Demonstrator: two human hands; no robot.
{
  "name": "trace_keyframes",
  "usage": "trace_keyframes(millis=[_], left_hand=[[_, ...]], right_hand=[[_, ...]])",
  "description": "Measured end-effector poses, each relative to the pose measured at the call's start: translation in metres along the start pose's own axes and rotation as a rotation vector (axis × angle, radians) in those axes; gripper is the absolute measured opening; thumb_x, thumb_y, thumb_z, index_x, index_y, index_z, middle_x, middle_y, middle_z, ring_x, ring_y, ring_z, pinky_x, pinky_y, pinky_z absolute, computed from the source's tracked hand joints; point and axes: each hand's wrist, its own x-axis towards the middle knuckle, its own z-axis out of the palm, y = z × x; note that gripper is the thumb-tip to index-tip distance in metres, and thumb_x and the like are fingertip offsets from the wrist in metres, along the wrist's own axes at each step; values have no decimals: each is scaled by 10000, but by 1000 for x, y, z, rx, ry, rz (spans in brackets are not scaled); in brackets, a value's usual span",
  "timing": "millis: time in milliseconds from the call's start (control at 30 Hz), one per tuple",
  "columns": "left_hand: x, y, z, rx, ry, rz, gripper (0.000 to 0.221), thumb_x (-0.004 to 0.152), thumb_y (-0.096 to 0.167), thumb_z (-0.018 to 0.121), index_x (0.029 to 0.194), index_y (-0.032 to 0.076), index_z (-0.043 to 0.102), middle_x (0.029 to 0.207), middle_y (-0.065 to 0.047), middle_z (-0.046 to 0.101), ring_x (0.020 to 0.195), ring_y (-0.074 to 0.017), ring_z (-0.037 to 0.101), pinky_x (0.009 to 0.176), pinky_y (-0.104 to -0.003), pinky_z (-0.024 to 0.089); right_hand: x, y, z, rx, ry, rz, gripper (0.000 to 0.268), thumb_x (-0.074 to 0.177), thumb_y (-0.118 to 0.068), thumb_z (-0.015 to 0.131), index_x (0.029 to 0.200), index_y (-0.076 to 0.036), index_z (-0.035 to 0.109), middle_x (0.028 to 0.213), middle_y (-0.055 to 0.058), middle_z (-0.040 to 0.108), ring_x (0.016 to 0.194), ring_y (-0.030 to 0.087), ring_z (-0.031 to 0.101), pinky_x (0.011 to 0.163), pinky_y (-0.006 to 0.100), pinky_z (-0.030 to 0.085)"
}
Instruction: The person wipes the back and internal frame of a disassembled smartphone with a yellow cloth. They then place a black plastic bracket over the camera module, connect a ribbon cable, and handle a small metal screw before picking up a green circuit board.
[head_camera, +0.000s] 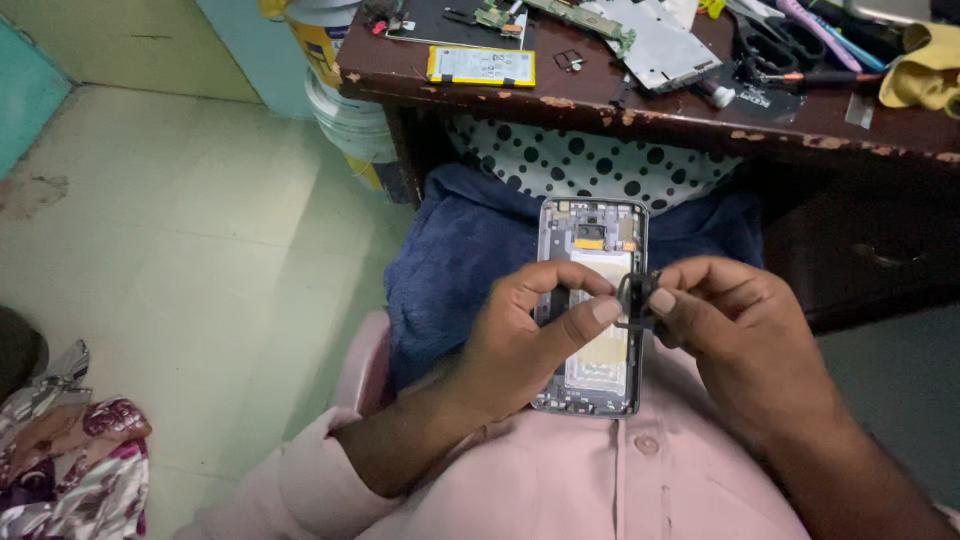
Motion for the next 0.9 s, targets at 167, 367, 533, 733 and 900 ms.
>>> trace_keyframes(millis=[167,367,533,733,900], left_hand=[[0,3,-1,219,36,57,251,1027,253,698,1053,5,728,978,-48,710,955,-84,604,879,-248,498],[1,6,0,218,21,-8,251,1016,274,689,1047,28,726,970,-53,724,938,-99,638,876,-262,533],[0,10,-2,323,-15,112,264,978,275,745,1038,18,734,1064,-83,714,1032,-120,635,941,-271,523],[0,11,1,270,6,-24,237,935,262,757,990,32,752,1062,-92,652,959,-145,633,849,-312,550],[-4,11,3,344,-10,64,197,941,222,770,1022,44,756,1158,-104,637,1087,-159,609,977,-323,524]], right_hand=[[2,4,-6,183,-128,6,139,966,-76,689,1032,45,702,845,78,685,730,113,554,682,269,465],[0,4,-10,289,-108,196,179,895,-166,670,981,-10,653,823,79,703,767,156,625,750,348,526],[0,8,-11,263,-91,62,144,973,-108,699,1044,15,673,825,54,648,726,123,535,705,310,469],[-2,7,-9,205,-66,48,126,959,-89,674,1033,14,681,847,88,684,742,133,582,697,299,499],[-3,3,-3,215,-30,1,156,957,-54,654,1098,14,662,909,92,687,767,130,608,700,282,510]])
